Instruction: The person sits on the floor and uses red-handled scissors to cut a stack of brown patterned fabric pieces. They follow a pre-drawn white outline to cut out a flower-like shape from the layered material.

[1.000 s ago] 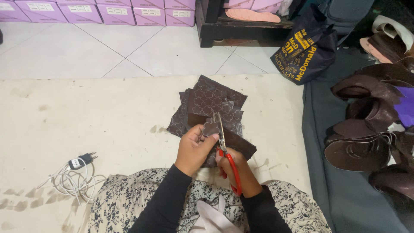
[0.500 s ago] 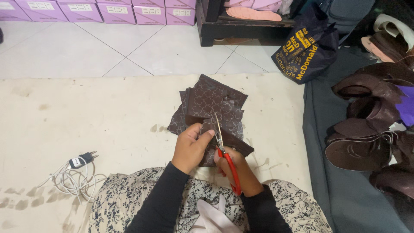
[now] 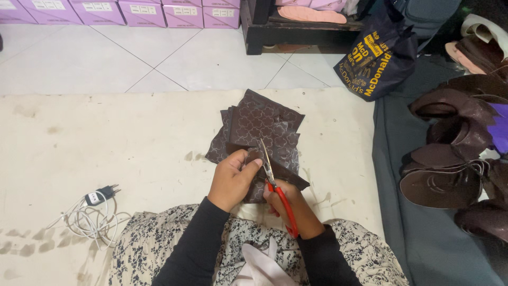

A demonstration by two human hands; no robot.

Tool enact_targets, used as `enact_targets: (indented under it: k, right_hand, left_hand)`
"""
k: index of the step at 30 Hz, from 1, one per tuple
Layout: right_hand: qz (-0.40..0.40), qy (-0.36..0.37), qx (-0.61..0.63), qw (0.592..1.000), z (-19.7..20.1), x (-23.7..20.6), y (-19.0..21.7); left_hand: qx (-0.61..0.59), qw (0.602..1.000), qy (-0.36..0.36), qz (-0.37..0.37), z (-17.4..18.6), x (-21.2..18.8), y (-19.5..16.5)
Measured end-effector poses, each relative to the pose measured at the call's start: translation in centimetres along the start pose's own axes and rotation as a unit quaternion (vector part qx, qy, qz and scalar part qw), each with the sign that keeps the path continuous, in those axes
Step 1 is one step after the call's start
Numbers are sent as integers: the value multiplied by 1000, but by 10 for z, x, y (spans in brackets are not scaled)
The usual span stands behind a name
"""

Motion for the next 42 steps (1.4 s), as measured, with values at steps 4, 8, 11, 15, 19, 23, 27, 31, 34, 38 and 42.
enact_targets:
  k: [4, 8, 11, 15, 19, 23, 27, 31, 34, 38, 42]
  right_hand:
    - [7, -5, -9, 1000, 1, 1, -2]
    - [-4, -8, 5, 1000, 2, 2, -6]
    - [-14, -9, -5, 1000, 4, 1, -8]
    - [-15, -9, -21, 1000, 5, 1, -8]
    - [-8, -3, -56, 998, 5, 2, -7]
    - [-12, -10, -69, 998, 4, 3, -8]
    - [-6, -11, -66, 998, 4, 2, -7]
    - [6, -6, -74, 997, 5, 2, -4]
    - [7, -3, -75, 997, 5, 1, -3]
    - [12, 0, -72, 997, 5, 0, -1]
    - [-2, 1, -68, 998, 4, -1, -2]
  left_hand:
    - [-38, 999, 5, 18, -1, 1, 4]
    - [-66, 998, 19, 9, -2, 3, 6]
    - [-78, 997, 24, 16, -3, 5, 8]
    - [-67, 997, 32, 20, -2, 6, 9]
    - [-53, 998, 42, 9, 0, 6, 3]
    - [-28, 998, 45, 29, 3, 6, 3]
    - [-38, 997, 51, 49, 3, 7, 4]
    - [-45, 996, 56, 50, 4, 7, 7]
    - [-47, 996, 58, 42, 3, 9, 7]
    - [-70, 995, 66, 33, 2, 10, 7]
    - [-54, 996, 53, 57, 3, 9, 10]
Point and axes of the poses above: each hand's wrist, its own x-axis towards the middle knuckle, its own z-axis out of the back of the hand, y = z × x, the point moved 8 cm from there along x, towards the middle knuckle, and after that the axes turned 2 degrees about z, right-handed, at the moved point
